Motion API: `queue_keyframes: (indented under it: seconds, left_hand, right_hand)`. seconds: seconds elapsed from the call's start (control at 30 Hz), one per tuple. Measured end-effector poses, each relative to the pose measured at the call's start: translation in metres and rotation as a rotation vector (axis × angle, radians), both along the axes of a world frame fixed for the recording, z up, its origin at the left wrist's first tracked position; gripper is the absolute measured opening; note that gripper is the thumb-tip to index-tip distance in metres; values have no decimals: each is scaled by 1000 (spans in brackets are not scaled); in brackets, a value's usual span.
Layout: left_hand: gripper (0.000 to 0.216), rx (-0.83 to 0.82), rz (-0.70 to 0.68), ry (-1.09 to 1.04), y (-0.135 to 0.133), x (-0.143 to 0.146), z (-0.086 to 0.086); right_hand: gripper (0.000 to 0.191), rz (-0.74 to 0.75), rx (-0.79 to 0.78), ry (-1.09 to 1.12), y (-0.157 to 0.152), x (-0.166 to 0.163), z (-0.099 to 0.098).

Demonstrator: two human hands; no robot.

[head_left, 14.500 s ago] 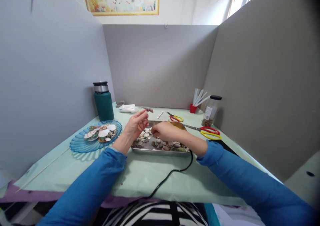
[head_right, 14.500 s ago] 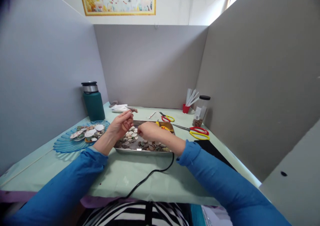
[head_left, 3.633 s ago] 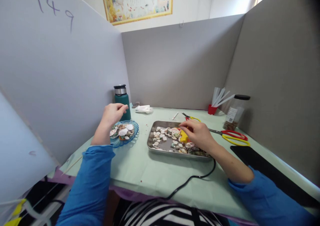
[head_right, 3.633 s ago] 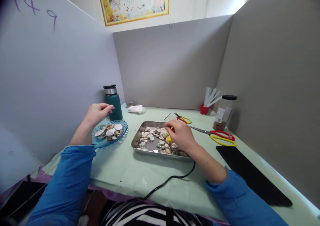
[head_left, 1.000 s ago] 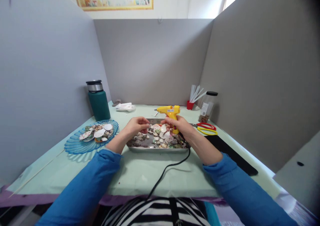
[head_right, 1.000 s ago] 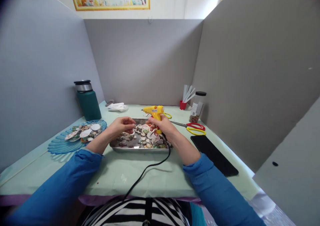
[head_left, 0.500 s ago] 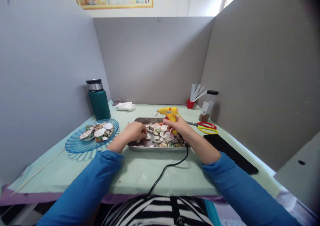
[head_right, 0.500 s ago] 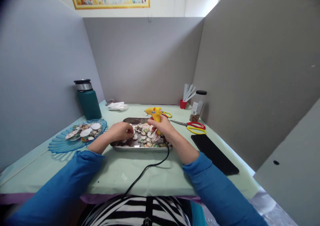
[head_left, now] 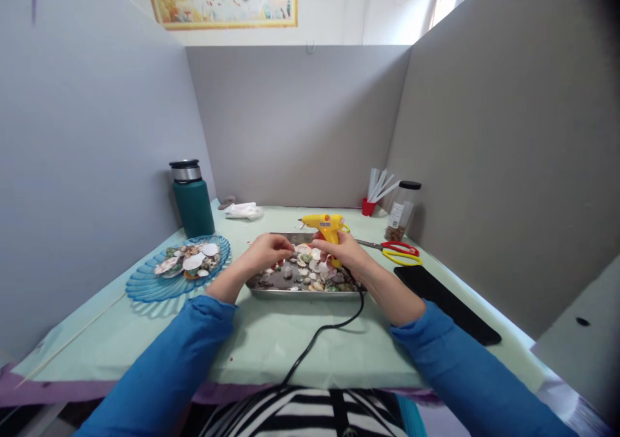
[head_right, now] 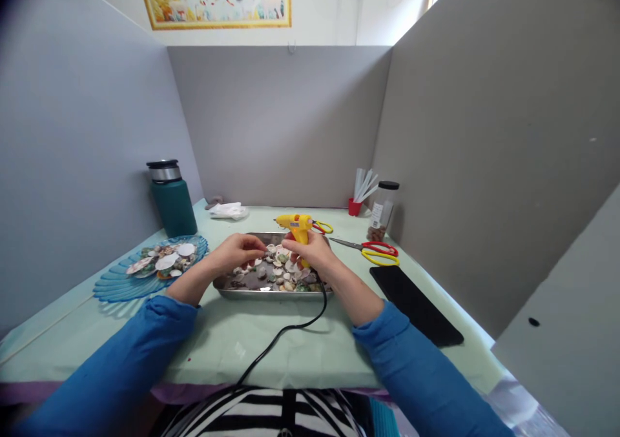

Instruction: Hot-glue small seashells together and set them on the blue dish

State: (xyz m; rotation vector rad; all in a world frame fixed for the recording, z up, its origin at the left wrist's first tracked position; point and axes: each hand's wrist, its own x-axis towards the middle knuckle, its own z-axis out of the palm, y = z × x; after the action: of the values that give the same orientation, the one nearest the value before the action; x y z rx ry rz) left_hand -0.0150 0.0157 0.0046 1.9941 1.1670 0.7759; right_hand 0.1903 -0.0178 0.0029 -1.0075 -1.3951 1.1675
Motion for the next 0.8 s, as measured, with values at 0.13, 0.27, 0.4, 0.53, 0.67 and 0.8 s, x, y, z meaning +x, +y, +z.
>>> queue_keyframes:
  seconds: [0.13, 0.27, 0.4, 0.53, 0.67, 0.8]
  left_hand:
    - [27, -159, -88, -238, -13, 10, 7]
    - [27, -185, -131, -334, -20, 14, 8]
    - [28, -253, -161, -409, -21, 14, 6]
    - [31, -252, -151, -432, -21, 15, 6]
    - [28, -135, -114, -382, -21, 16, 7]
    - [28, -94, -115, -354, -22, 18, 8]
  right_hand:
    - [31, 37, 8, 4, -7, -5, 4]
    - [28, 50, 1, 22, -10, -8, 3]
    - [24, 17, 24, 27, -11, -8, 3]
    - [21, 14, 60, 57, -10, -8, 4]
    - [21, 18, 69, 75, -10, -8, 4]
    - [21, 11, 73, 88, -11, -8, 4]
